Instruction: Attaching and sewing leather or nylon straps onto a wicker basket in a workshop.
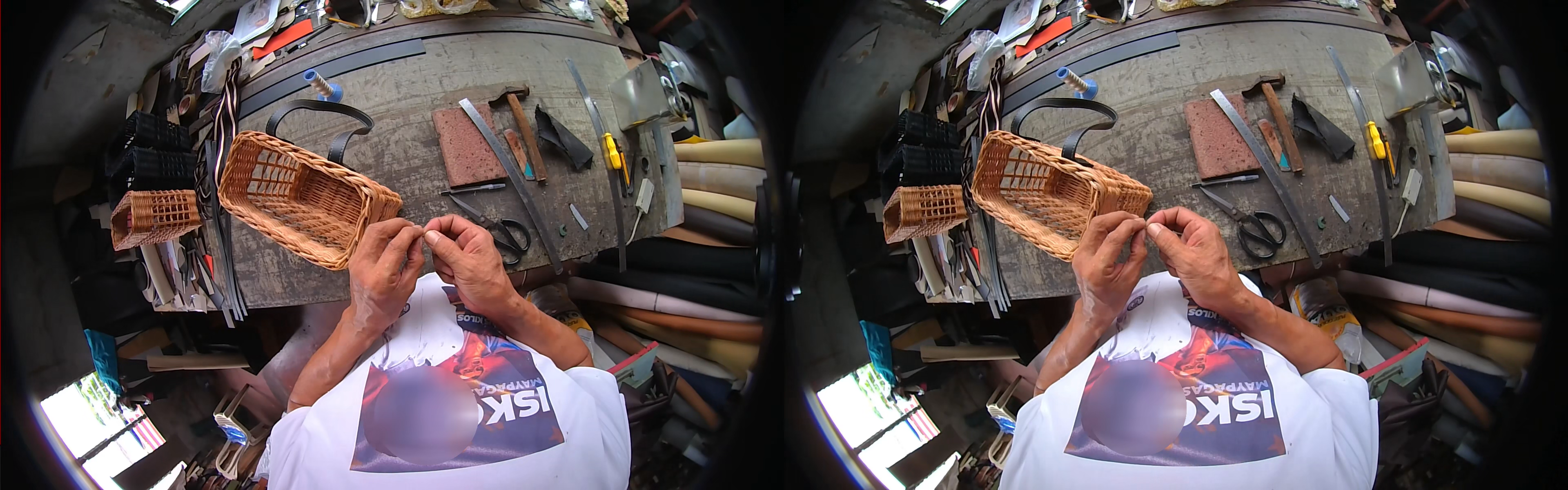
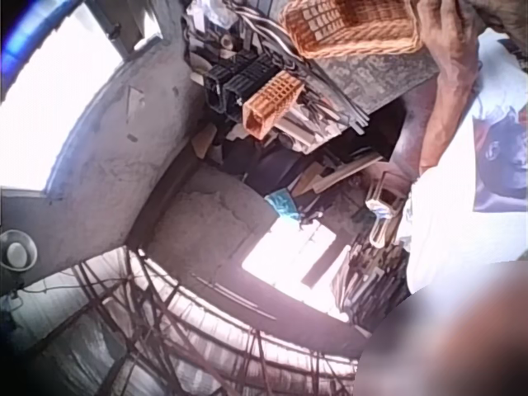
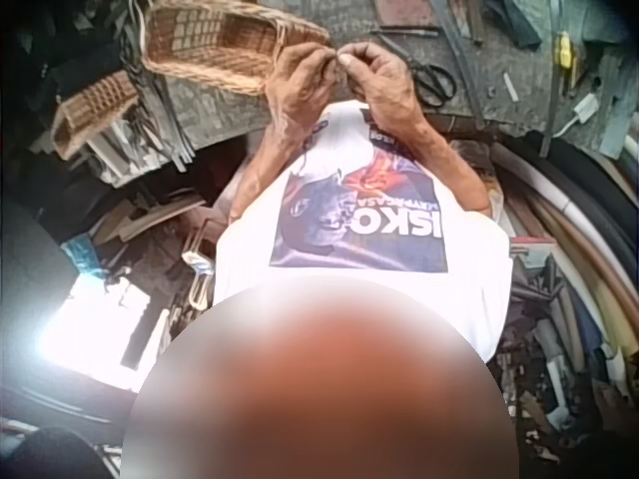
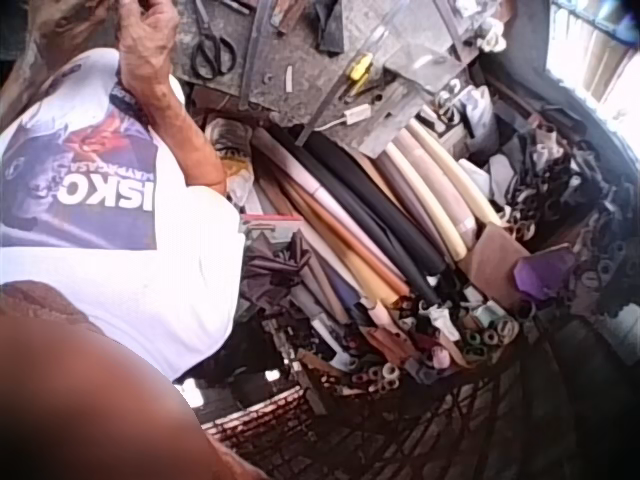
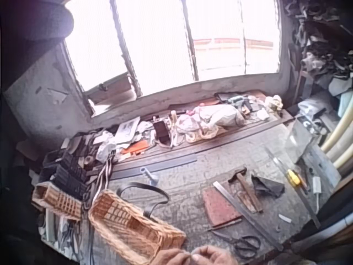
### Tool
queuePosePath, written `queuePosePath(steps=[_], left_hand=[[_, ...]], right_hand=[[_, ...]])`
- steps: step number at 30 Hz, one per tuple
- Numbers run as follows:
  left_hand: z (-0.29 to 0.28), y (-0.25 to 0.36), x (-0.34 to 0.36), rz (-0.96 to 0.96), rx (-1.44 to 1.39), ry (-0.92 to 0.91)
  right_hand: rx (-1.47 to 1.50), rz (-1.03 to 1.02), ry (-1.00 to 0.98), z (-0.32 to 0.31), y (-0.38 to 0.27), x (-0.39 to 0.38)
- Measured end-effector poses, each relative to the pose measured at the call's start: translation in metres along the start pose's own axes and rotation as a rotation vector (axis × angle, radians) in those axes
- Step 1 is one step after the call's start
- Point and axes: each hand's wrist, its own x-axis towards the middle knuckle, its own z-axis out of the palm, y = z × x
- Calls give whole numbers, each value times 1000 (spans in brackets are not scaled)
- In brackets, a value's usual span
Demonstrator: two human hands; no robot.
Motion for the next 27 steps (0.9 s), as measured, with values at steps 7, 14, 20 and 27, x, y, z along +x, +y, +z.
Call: queuePosePath(steps=[7, 14, 20, 27], left_hand=[[5, -7, -2, -11, -78, 63], [5, -7, -1, -106, -183, 52], [2, -7, -1, -169, -303, 8], [-6, -14, 1, -106, -376, -120]], right_hand=[[111, 73, -19, 5, -11, -2], [32, 105, -86, -4, -16, -2], [-199, -13, 28, 0, -19, -2], [-312, -6, 52, -6, -26, -6]])
